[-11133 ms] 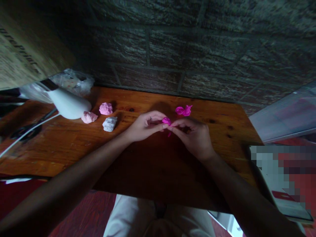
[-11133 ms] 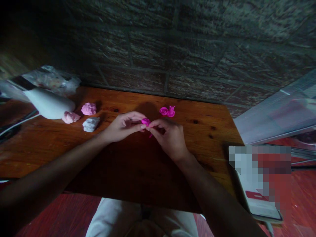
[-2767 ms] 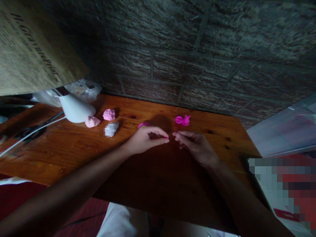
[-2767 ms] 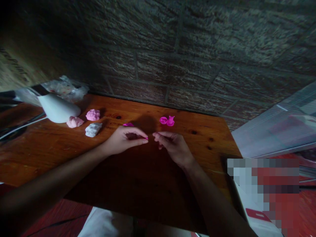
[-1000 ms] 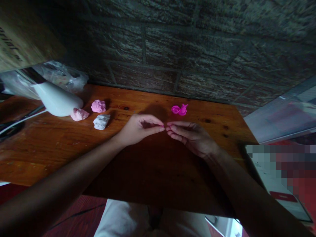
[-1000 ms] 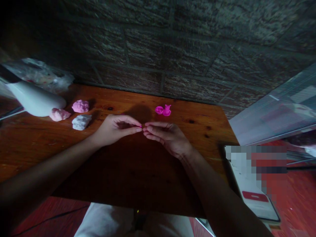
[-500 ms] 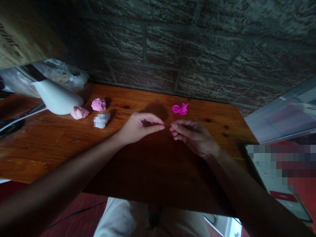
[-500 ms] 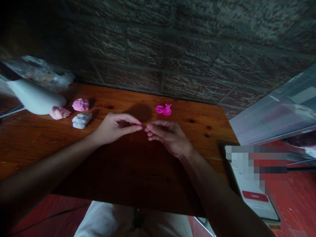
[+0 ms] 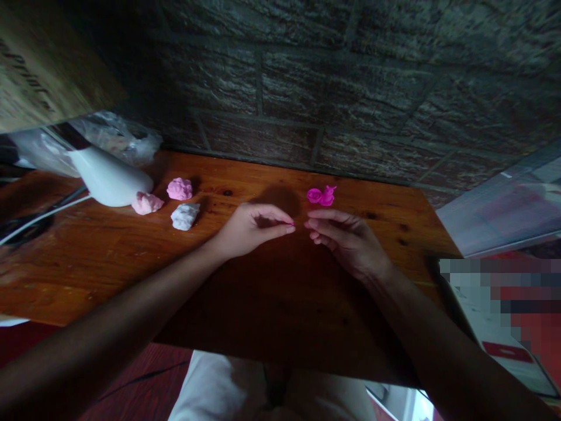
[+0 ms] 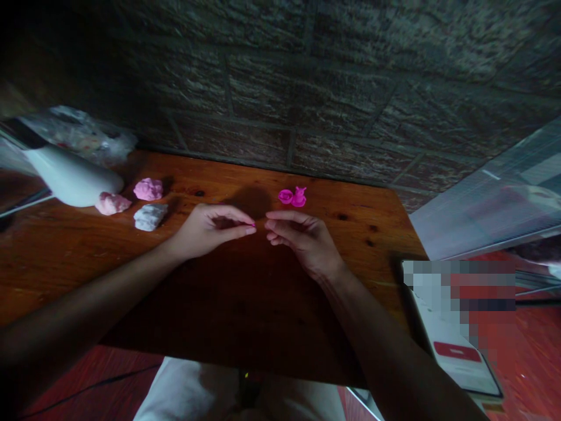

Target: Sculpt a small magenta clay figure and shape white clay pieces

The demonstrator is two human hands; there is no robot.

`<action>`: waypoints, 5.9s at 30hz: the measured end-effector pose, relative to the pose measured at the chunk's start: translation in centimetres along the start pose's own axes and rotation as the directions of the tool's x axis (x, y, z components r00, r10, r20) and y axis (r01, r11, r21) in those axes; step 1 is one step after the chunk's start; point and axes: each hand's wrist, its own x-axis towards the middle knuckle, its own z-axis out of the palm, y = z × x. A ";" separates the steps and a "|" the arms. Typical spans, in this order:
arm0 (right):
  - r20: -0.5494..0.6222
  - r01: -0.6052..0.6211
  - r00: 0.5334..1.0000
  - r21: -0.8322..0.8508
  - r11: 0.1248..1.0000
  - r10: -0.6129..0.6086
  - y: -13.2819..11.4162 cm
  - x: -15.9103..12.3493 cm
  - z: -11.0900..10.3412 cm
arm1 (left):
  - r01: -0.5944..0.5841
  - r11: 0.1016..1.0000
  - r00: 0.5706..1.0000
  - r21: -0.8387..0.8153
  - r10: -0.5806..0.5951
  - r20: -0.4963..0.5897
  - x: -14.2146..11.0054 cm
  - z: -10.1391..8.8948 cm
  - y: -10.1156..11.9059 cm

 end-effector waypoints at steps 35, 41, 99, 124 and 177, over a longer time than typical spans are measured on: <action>-0.009 -0.028 1.000 -0.027 0.999 0.028 0.2 0.4 -0.3 | 0.005 1.000 1.000 0.017 -0.005 0.012 0.0 -0.1 -0.2; -0.035 0.033 0.999 -0.071 0.997 -0.035 0.2 0.5 -0.4 | 0.005 1.000 1.000 0.019 -0.005 -0.005 0.0 0.0 -0.2; -0.071 0.043 0.996 -0.154 0.987 -0.054 -0.2 0.3 -0.3 | 0.154 0.969 0.987 -0.192 -0.144 0.064 0.1 0.0 -0.1; 0.051 0.030 0.998 -0.170 0.985 -0.022 0.0 -0.2 0.2 | 0.161 0.972 0.985 -0.173 -0.146 0.094 0.0 0.0 0.3; 0.143 0.288 0.956 -0.295 0.911 -0.257 0.6 -0.1 0.2 | 0.161 0.957 0.986 -0.239 -0.146 0.079 0.0 0.4 0.6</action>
